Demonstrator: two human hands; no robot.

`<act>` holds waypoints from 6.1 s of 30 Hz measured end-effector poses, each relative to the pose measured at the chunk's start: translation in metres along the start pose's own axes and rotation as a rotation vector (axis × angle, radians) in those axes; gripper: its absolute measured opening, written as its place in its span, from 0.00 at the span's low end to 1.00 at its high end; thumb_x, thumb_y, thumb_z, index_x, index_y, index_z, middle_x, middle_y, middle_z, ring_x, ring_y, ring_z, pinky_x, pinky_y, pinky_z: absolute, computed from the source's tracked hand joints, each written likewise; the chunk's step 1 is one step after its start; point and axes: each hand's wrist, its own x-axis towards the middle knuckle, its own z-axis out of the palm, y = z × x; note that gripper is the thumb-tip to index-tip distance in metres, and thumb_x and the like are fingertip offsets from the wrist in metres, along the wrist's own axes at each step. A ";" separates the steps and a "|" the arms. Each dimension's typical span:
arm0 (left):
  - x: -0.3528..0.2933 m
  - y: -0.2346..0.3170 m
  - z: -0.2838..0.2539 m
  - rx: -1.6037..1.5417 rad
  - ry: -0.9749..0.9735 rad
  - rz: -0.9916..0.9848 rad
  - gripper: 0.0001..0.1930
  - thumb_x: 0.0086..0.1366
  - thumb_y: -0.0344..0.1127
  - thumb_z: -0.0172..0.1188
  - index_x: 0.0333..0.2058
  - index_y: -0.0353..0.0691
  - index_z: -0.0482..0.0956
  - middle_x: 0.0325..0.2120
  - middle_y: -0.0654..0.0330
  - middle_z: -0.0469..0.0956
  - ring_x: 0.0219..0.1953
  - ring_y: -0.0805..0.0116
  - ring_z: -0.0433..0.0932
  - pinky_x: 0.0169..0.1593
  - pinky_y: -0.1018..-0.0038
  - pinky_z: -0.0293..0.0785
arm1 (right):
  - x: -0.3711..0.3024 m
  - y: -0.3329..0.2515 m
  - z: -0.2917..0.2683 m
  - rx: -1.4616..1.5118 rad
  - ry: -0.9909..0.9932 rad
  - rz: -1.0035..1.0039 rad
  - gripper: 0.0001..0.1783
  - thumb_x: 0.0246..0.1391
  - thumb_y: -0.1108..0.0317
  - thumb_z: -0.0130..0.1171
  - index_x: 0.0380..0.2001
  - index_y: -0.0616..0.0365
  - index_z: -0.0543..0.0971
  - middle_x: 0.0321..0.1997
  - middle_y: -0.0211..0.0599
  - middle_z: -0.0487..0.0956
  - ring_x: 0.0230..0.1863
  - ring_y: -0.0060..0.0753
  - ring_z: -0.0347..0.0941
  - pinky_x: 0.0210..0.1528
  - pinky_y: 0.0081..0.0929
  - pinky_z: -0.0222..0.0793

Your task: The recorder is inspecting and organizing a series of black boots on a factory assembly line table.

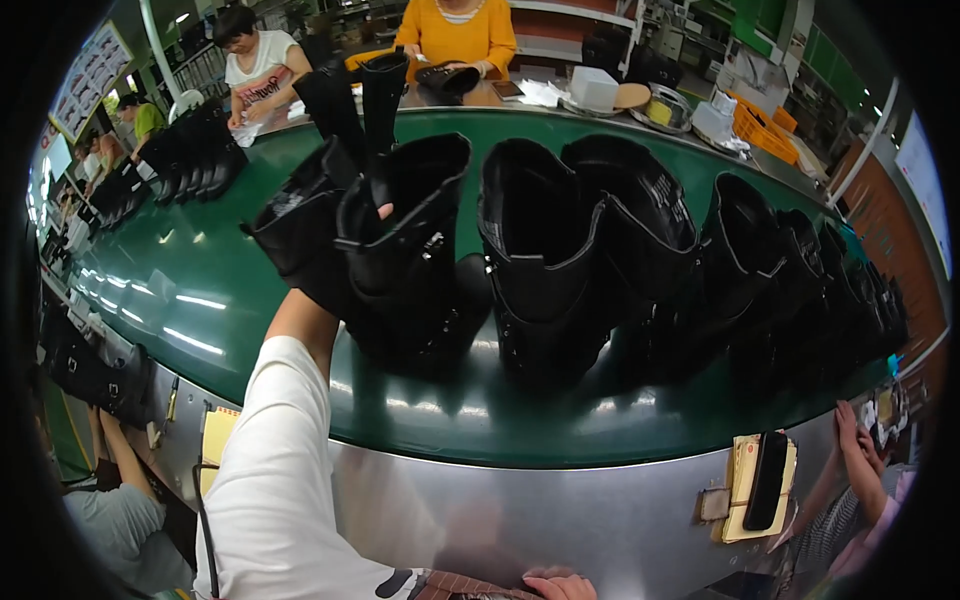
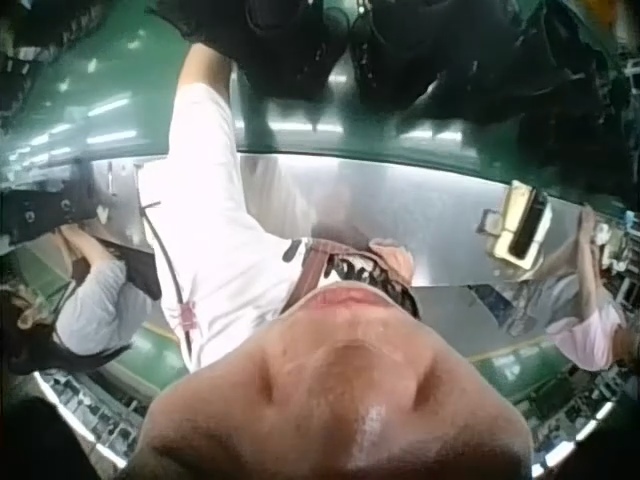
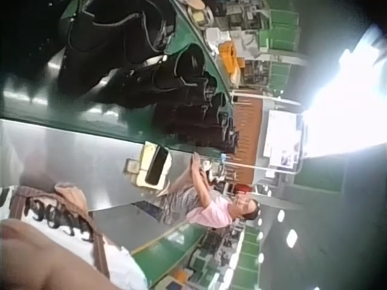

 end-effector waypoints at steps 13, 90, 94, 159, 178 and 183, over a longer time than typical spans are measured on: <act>-0.066 0.008 -0.032 -0.344 -0.214 0.106 0.19 0.55 0.47 0.65 0.39 0.38 0.83 0.40 0.49 0.78 0.43 0.52 0.77 0.47 0.62 0.73 | 0.020 -0.038 -0.007 -0.014 0.090 0.014 0.21 0.40 0.63 0.73 0.40 0.53 0.80 0.38 0.37 0.81 0.40 0.42 0.76 0.42 0.37 0.70; -0.547 0.146 -0.201 -0.013 0.059 0.105 0.15 0.56 0.34 0.63 0.42 0.35 0.78 0.44 0.49 0.75 0.46 0.50 0.74 0.51 0.60 0.69 | 0.189 0.036 -0.010 1.667 -0.321 0.347 0.12 0.65 0.66 0.50 0.48 0.57 0.74 0.36 0.29 0.75 0.36 0.21 0.72 0.45 0.27 0.73; -0.545 0.149 -0.201 -0.020 0.049 0.112 0.16 0.56 0.34 0.62 0.43 0.35 0.78 0.44 0.49 0.75 0.47 0.50 0.73 0.51 0.60 0.68 | 0.187 0.037 -0.014 1.667 -0.317 0.329 0.12 0.65 0.65 0.50 0.48 0.57 0.74 0.36 0.29 0.75 0.36 0.22 0.72 0.43 0.27 0.73; -0.549 0.144 -0.196 0.122 -0.078 0.009 0.26 0.60 0.42 0.57 0.55 0.37 0.70 0.57 0.44 0.64 0.62 0.46 0.59 0.64 0.43 0.48 | 0.186 0.031 -0.012 1.583 -0.301 0.353 0.11 0.63 0.68 0.52 0.47 0.57 0.75 0.35 0.27 0.75 0.34 0.21 0.72 0.41 0.24 0.73; -0.550 0.143 -0.194 0.128 -0.041 0.027 0.25 0.59 0.41 0.58 0.54 0.37 0.71 0.55 0.45 0.66 0.61 0.47 0.61 0.64 0.45 0.49 | 0.185 0.032 -0.011 1.561 -0.318 0.323 0.11 0.62 0.71 0.53 0.47 0.58 0.75 0.34 0.27 0.76 0.33 0.20 0.73 0.42 0.23 0.74; -0.549 0.144 -0.195 0.130 -0.060 0.009 0.25 0.59 0.41 0.58 0.54 0.37 0.71 0.55 0.45 0.65 0.61 0.47 0.60 0.64 0.45 0.48 | 0.186 0.032 -0.011 1.576 -0.304 0.344 0.11 0.62 0.72 0.53 0.47 0.58 0.75 0.35 0.27 0.77 0.33 0.19 0.73 0.42 0.23 0.74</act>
